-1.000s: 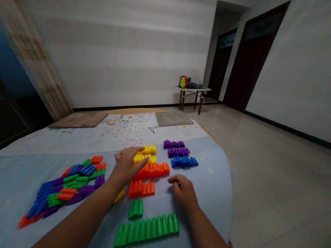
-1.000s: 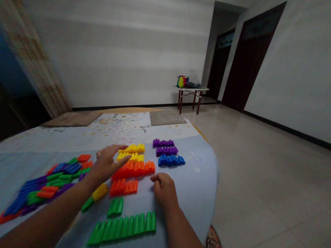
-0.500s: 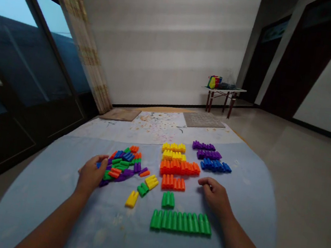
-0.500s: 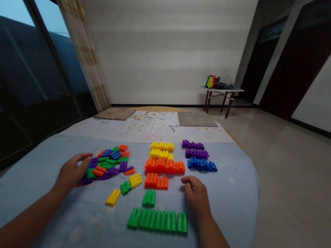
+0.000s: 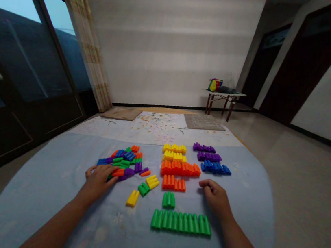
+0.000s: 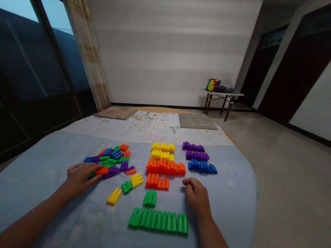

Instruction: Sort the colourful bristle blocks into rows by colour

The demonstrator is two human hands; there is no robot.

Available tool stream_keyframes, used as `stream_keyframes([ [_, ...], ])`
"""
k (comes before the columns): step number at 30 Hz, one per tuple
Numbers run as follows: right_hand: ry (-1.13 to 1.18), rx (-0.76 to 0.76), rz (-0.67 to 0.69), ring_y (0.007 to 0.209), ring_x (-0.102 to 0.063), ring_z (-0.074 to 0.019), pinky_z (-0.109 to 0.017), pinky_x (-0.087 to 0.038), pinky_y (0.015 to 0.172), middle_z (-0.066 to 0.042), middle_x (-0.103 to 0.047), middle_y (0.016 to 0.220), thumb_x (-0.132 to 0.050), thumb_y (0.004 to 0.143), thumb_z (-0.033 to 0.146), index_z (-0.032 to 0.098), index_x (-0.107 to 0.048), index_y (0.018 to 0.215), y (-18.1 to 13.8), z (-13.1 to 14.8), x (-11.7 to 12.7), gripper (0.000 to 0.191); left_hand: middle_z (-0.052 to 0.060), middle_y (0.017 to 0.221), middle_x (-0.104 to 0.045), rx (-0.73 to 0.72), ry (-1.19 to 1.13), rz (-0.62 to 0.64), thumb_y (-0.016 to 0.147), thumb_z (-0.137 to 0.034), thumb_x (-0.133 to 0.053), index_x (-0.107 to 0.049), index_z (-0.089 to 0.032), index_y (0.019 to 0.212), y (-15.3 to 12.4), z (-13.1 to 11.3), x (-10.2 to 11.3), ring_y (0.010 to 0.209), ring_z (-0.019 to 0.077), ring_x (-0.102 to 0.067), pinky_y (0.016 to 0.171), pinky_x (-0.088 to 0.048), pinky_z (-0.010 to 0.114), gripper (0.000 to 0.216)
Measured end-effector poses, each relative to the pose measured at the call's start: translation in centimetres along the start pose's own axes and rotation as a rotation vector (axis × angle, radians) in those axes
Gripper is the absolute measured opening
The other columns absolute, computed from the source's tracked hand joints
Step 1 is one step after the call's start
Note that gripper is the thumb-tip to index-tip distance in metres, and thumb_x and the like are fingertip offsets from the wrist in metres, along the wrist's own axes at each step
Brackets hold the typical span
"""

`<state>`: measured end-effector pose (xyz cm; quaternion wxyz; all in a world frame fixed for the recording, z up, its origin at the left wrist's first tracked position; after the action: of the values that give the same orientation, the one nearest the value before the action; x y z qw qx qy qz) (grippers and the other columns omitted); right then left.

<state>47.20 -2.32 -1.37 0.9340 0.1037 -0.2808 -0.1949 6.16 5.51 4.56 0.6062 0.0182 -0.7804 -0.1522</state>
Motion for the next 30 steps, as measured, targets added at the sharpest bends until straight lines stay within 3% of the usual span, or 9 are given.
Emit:
stream_keyframes([
  [6,0.002,0.010,-0.002,0.078,-0.065,-0.0187,-0.030,-0.049,0.074,-0.004,-0.070,0.079,-0.041,0.070,0.020,0.018,-0.068,0.077,0.1,0.4,0.0,0.028,0.007,0.109,-0.067,-0.025,-0.029,0.015,0.077,-0.054,-0.047,-0.064,-0.027,0.105,-0.9,-2.7,0.5,0.110,0.0281,-0.053,0.102,-0.028,0.049,0.042],
  [12,0.000,0.006,0.014,0.080,-0.065,-0.0189,-0.030,-0.048,0.075,-0.005,-0.069,0.081,-0.041,0.071,0.021,0.017,-0.067,0.079,0.0,0.3,0.0,0.028,0.005,0.098,-0.069,0.016,-0.075,0.238,0.070,-0.053,-0.056,-0.065,-0.025,0.102,-2.4,-5.2,-0.2,0.098,0.0259,-0.058,0.097,-0.033,0.048,0.044],
  [17,0.006,0.002,0.015,0.080,-0.064,-0.0190,-0.031,-0.048,0.075,-0.005,-0.069,0.081,-0.040,0.071,0.020,0.017,-0.067,0.079,0.0,0.2,0.1,0.028,0.006,0.107,-0.067,0.004,-0.113,0.292,0.075,-0.051,-0.049,-0.058,-0.025,0.117,-2.0,-5.1,0.9,0.104,0.0248,-0.057,0.098,-0.036,0.045,0.050],
  [20,0.014,0.007,0.010,0.080,-0.064,-0.0189,-0.031,-0.048,0.075,-0.005,-0.069,0.081,-0.040,0.071,0.020,0.017,-0.067,0.079,0.0,0.3,0.1,0.028,0.005,0.128,-0.057,-0.128,-0.066,0.295,0.078,-0.032,-0.043,-0.056,-0.028,0.122,-1.8,-5.1,1.2,0.122,0.0247,-0.047,0.107,-0.029,0.047,0.046],
  [23,0.022,0.015,-0.005,0.080,-0.064,-0.0191,-0.030,-0.048,0.075,-0.005,-0.069,0.080,-0.041,0.069,0.020,0.017,-0.068,0.078,0.0,0.4,0.1,0.028,0.005,0.129,-0.058,-0.242,-0.033,0.388,0.075,-0.022,-0.042,-0.058,-0.030,0.119,-2.0,-4.9,0.5,0.122,0.0239,-0.047,0.110,-0.025,0.048,0.047],
  [30,0.024,0.019,-0.014,0.079,-0.064,-0.0189,-0.030,-0.048,0.074,-0.005,-0.070,0.079,-0.041,0.068,0.019,0.017,-0.068,0.076,0.0,0.9,0.2,0.029,0.008,0.121,-0.062,-0.217,-0.009,0.394,0.077,-0.034,-0.049,-0.059,-0.027,0.118,-2.4,-4.1,0.3,0.112,0.0251,-0.054,0.102,-0.035,0.043,0.043],
])
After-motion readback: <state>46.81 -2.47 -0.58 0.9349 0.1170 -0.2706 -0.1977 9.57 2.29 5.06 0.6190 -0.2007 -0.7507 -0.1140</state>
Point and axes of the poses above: each hand's wrist, its own y-axis towards the middle knuckle, its own x-axis out of the back of the hand, z = x × y, the point moved 2 cm from there along y, towards the middle knuckle
